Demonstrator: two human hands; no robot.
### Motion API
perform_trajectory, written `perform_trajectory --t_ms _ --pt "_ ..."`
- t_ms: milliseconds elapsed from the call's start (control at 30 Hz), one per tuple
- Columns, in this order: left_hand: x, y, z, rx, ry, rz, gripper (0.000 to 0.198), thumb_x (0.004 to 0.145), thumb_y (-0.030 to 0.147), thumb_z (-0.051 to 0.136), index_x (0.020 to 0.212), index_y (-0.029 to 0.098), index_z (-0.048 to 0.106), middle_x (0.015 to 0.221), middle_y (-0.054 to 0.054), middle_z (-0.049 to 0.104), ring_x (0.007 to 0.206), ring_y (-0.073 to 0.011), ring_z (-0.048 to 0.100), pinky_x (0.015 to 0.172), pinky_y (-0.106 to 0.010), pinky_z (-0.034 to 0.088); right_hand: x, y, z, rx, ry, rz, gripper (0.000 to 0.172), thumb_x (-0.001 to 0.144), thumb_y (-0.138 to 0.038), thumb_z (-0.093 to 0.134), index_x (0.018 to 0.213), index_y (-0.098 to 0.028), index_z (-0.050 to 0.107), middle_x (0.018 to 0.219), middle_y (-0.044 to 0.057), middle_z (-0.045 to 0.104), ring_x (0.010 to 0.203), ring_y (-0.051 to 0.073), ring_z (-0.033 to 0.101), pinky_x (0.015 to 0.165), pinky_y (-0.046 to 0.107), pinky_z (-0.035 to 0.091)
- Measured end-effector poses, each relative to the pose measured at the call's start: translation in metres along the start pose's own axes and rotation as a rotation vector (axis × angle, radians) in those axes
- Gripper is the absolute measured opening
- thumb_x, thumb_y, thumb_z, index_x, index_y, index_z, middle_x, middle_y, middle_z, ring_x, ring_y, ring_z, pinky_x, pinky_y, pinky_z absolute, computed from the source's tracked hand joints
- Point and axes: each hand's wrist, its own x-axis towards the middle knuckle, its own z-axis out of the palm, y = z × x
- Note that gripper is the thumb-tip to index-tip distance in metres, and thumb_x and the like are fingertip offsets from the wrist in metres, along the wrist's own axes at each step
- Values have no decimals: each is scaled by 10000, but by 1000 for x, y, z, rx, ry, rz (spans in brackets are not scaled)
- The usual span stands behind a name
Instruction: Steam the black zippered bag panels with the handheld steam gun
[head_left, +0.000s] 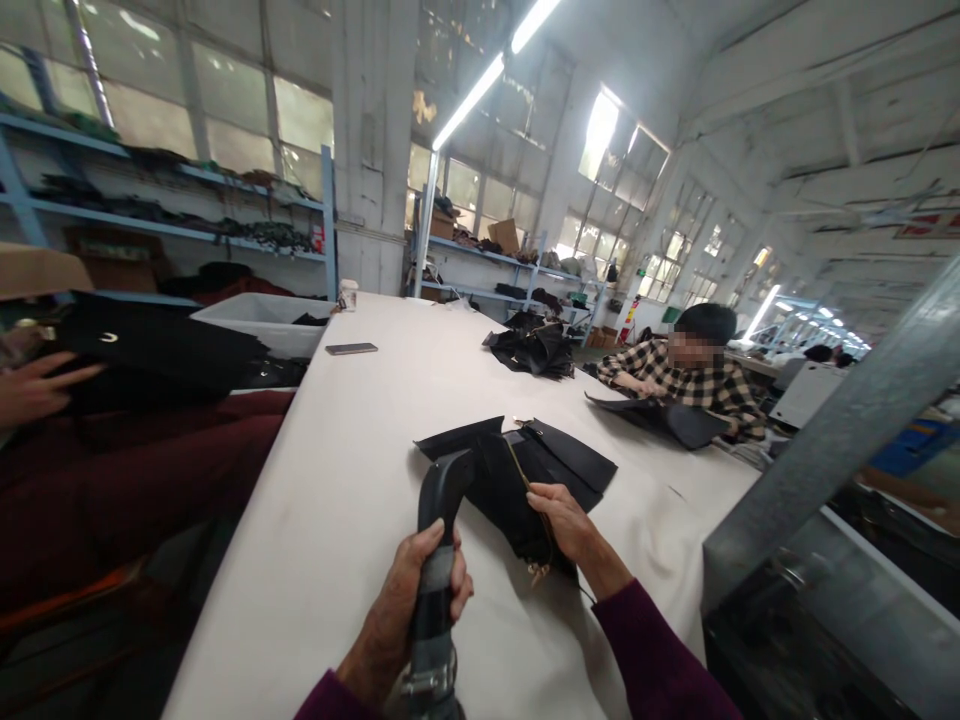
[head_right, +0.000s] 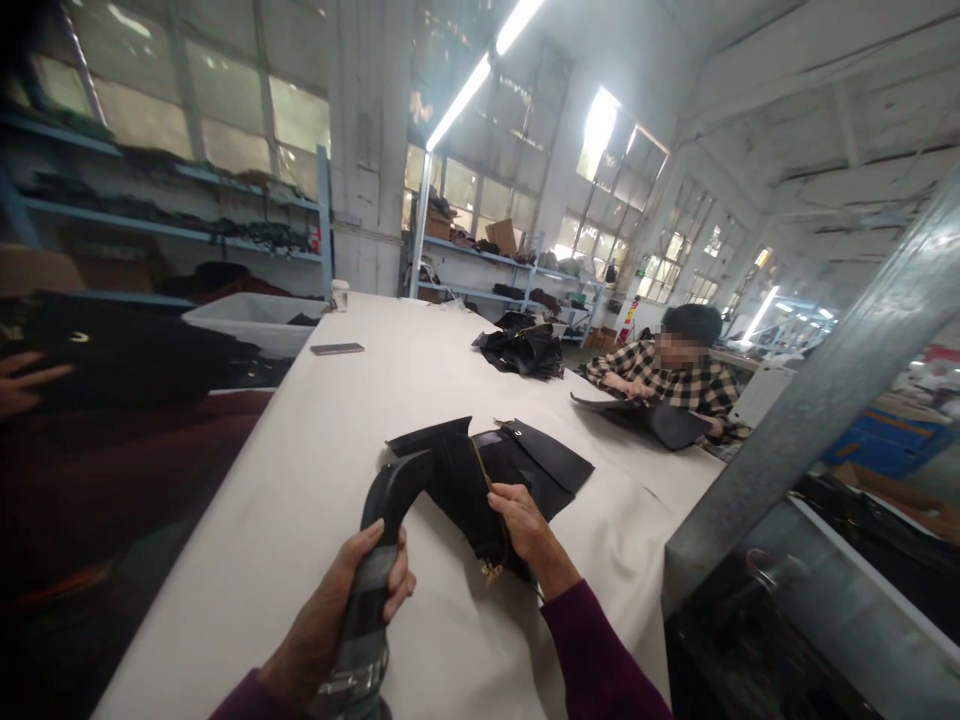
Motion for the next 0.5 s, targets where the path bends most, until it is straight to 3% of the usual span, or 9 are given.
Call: perform_trajectory --t_ms 333,500 --pt "0 -13 2 -10 11 -99 305 865 426 434 732 171 535 416 32 535 306 -110 475 463 -259 404 15 -14 -26 173 75 64 161 652 -280 690 662 -126 644 595 -1 623 514 104 513 516 224 374" --pt "4 -14 0 -9 24 -102 333 854 456 437 712 172 534 398 30 527 293 -114 475 444 -260 403 12 -20 -39 167 71 57 207 682 -334 687 745 -137 667 652 14 659 578 135 571 562 243 416"
